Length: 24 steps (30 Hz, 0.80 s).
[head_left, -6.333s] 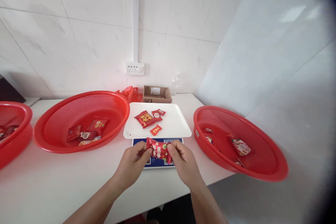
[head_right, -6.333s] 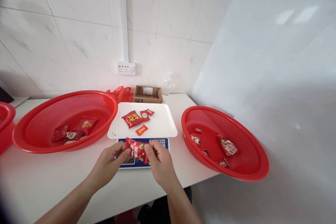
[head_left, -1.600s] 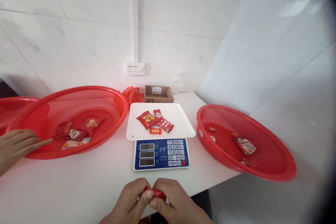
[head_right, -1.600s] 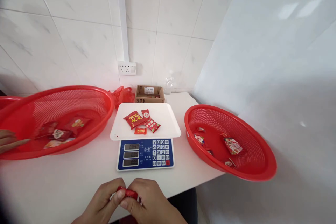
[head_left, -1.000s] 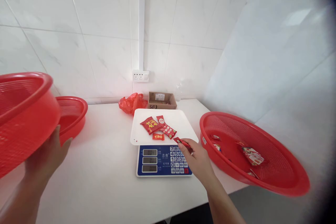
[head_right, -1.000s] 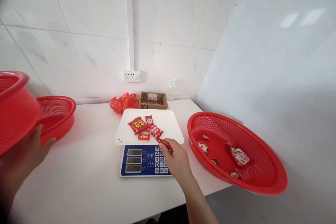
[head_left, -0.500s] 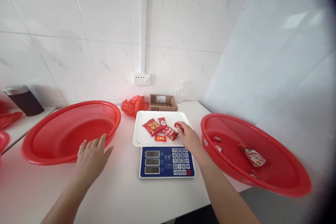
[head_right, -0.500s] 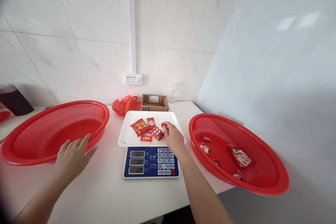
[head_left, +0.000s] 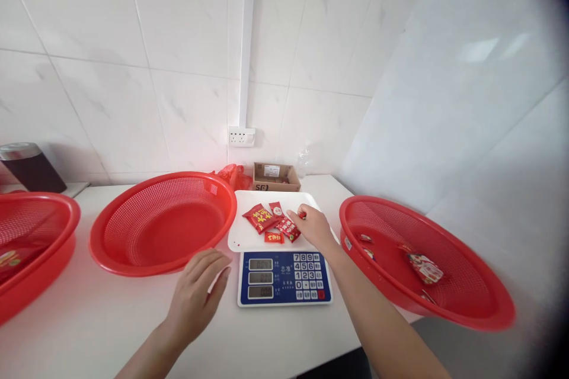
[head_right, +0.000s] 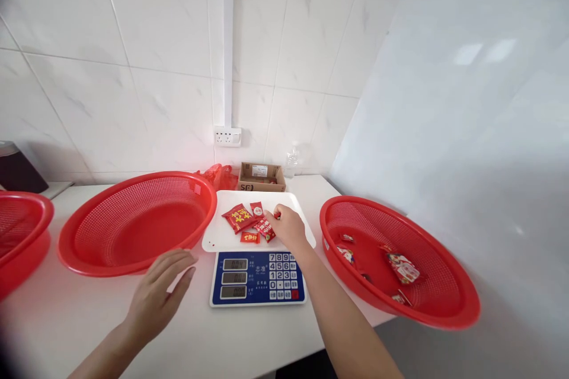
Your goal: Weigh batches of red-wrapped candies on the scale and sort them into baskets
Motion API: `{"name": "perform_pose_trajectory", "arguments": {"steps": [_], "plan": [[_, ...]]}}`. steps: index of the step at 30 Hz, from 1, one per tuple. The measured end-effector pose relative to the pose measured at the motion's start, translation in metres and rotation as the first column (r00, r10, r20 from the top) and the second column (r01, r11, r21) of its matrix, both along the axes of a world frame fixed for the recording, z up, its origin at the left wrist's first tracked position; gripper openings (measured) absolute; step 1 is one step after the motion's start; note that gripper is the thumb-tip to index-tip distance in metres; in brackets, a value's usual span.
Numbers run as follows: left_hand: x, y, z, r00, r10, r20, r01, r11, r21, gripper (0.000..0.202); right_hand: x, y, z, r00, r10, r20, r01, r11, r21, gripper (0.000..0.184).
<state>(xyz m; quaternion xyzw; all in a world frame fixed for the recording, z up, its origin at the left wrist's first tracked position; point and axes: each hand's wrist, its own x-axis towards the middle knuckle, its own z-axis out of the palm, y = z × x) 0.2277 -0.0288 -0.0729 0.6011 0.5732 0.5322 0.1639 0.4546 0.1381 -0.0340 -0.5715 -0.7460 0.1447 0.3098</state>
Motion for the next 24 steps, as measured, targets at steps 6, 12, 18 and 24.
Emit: {"name": "perform_pose_trajectory", "arguments": {"steps": [6,12,18,24], "plan": [[0.050,0.005,0.015,0.386,-0.100,0.917,0.635,0.750,-0.185,0.049,-0.036,-0.062,0.007,0.879,0.473,-0.055,-0.468,0.880,0.080,0.027],[0.056,0.026,0.035,-0.044,0.148,0.988,0.616,0.783,-0.090,0.034,-0.045,-0.088,0.005,0.688,0.721,0.083,-0.726,0.683,0.083,0.043],[0.052,0.028,0.042,-0.021,0.289,0.957,0.540,0.809,-0.232,0.017,-0.017,-0.046,0.010,0.877,0.474,-0.078,-0.474,0.880,0.018,0.040],[0.052,0.025,0.042,0.005,0.265,0.964,0.588,0.779,-0.217,0.019,0.001,-0.011,-0.006,0.941,0.259,0.218,-0.229,0.961,-0.157,0.043]]}}
